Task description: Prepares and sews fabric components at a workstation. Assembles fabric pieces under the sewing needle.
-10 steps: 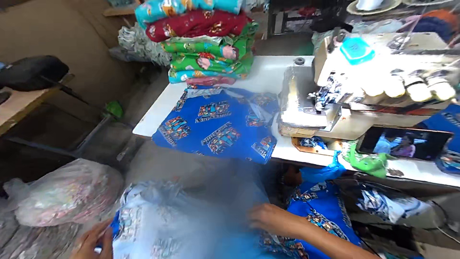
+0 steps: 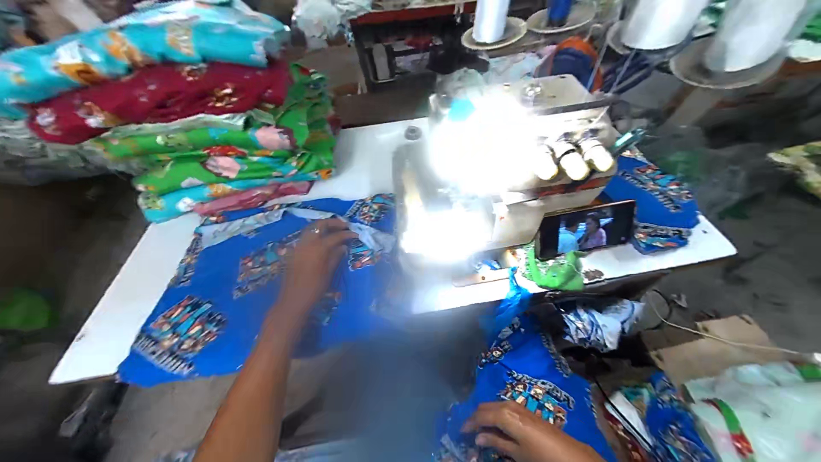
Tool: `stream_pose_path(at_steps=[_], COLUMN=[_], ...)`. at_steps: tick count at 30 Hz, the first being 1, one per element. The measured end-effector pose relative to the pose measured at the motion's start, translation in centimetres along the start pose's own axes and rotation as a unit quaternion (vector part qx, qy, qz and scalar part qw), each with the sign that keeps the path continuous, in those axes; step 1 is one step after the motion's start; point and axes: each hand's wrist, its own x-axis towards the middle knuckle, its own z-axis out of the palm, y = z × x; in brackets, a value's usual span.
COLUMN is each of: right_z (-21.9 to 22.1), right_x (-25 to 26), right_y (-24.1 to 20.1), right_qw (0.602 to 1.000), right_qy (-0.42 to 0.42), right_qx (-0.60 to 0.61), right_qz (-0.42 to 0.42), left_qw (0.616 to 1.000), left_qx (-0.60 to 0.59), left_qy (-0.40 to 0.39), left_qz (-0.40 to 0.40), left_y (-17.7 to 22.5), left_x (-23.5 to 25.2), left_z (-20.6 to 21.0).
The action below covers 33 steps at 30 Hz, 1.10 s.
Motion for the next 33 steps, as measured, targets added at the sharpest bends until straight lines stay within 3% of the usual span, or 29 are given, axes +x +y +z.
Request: stream_pose_path(at_steps=[3, 6, 13, 19, 22, 24, 26, 28, 33], right_z=[0.5, 0.3, -2.0, -4.8, -5.1, -4.9, -5.0, -5.7, -7.6], right_x=[-0.2, 0.4, 2.8, 6.1, 6.5, 6.1, 5.5, 4.4, 2.0], right_y=[-0.1, -0.5, -1.6, -9.4, -13.3, -14.5, -14.3, -13.5, -12.0], right_qw=[0.999, 0.999, 0.989, 0.917, 0.902, 0.899, 0.889, 0.883, 0.857], right_qy=[0.025, 0.033, 0.045, 0.328, 0.343, 0.312, 0.319, 0.338, 0.415], right_qx=[0.023, 0.013, -0.067, -0.05, -0.009, -0.025, -0.061, -0.107, -0.163], right_qz=[0.023, 0.011, -0.121, -0.222, -0.262, -0.305, -0.322, -0.306, -0.258], left_qw=[1.0, 1.0, 0.998, 0.982, 0.979, 0.982, 0.991, 0.993, 0.991], left_qx=[0.012, -0.005, -0.022, 0.083, 0.069, 0.022, -0.048, -0.103, -0.105], left_qy=[-0.028, -0.007, 0.061, 0.105, 0.102, 0.119, 0.089, 0.046, -0.011], left_qz=[0.002, -0.003, 0.001, 0.135, 0.164, 0.145, 0.09, 0.039, -0.083], left_y=[-0.3, -0.7, 0.0, 11.7, 18.7, 21.3, 20.7, 19.8, 17.7], left_x=[2.8, 3.4, 2.7, -1.9, -6.0, -8.0, -10.2, -12.3, -17.8], left_z=[2.1, 2.6, -0.8, -5.6, -5.4, -5.5, -5.5, -4.8, -2.4])
